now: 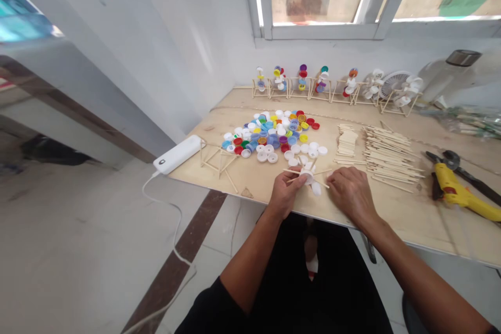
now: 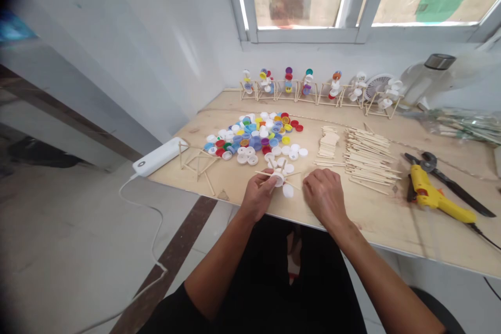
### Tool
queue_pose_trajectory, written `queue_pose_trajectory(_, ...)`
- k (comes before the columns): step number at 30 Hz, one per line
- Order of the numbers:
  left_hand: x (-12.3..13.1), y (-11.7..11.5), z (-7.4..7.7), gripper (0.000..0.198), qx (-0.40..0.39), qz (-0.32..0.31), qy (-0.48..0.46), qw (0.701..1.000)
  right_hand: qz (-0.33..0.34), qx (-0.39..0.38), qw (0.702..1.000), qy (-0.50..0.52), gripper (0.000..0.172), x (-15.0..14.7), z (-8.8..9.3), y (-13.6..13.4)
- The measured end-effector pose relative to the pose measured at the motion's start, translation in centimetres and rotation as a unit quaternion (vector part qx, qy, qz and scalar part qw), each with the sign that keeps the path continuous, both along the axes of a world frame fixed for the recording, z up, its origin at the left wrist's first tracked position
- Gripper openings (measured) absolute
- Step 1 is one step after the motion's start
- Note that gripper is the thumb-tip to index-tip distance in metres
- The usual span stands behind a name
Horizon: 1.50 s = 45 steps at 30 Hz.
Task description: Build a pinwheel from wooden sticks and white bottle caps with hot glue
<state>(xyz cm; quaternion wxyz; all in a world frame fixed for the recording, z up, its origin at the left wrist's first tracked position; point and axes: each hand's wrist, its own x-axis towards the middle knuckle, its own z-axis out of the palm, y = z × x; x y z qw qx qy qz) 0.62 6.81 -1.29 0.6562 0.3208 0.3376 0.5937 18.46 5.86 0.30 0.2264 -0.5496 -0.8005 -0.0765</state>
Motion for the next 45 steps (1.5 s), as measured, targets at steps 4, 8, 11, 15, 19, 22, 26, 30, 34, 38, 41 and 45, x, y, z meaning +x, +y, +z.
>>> queue_pose_trajectory(4,0.0,0.0,0.2,0.035,-0.002,-0.003,0.001,1.000,0.032,-0.002,0.999,0.032,0.013,0.5,-0.1,-1.1)
queue_pose_trajectory(8,0.1,-0.1,0.3,0.036,-0.009,-0.005,-0.007,1.000,0.018,0.006,0.997,0.071,0.020,0.8,-0.3,-1.2)
queue_pose_trajectory(11,0.1,0.0,0.2,0.036,-0.006,-0.003,-0.006,1.000,0.005,-0.011,0.999,0.053,0.031,0.7,-0.7,-1.0)
queue_pose_trajectory(15,0.0,0.0,0.0,0.036,0.003,-0.004,-0.009,1.000,0.000,-0.018,1.000,0.024,0.021,0.5,-1.2,-1.0)
queue_pose_trajectory(19,0.0,-0.1,0.1,0.034,0.010,-0.008,-0.008,1.000,-0.008,-0.008,1.000,0.029,0.018,0.5,-1.3,-1.0)
queue_pose_trajectory(22,0.0,-0.1,0.3,0.034,0.008,-0.005,-0.007,1.000,-0.010,0.002,0.999,0.037,0.020,0.6,-1.3,-1.2)
queue_pose_trajectory(26,0.0,-0.2,0.6,0.033,0.011,-0.006,-0.017,1.000,-0.010,0.019,0.999,0.028,0.024,0.9,-1.3,-1.6)
queue_pose_trajectory(30,0.0,-0.2,0.6,0.032,0.013,-0.011,-0.014,1.000,0.018,0.005,1.000,0.011,0.025,1.3,-1.1,-2.2)
queue_pose_trajectory(34,0.0,-0.2,0.5,0.033,0.015,-0.012,-0.002,1.000,0.034,-0.015,0.999,0.018,0.028,1.5,-1.0,-2.5)
queue_pose_trajectory(38,-0.1,-0.1,0.3,0.032,0.016,-0.011,0.008,1.000,0.031,-0.026,0.997,0.060,0.027,1.5,-1.1,-2.6)
queue_pose_trajectory(41,-0.1,-0.1,0.2,0.031,0.020,-0.014,-0.001,1.000,0.023,-0.028,0.996,0.081,0.026,1.6,-1.4,-2.6)
queue_pose_trajectory(45,0.0,-0.2,0.2,0.030,0.019,-0.016,-0.001,1.000,0.020,-0.026,0.996,0.085,0.025,1.7,-1.5,-2.7)
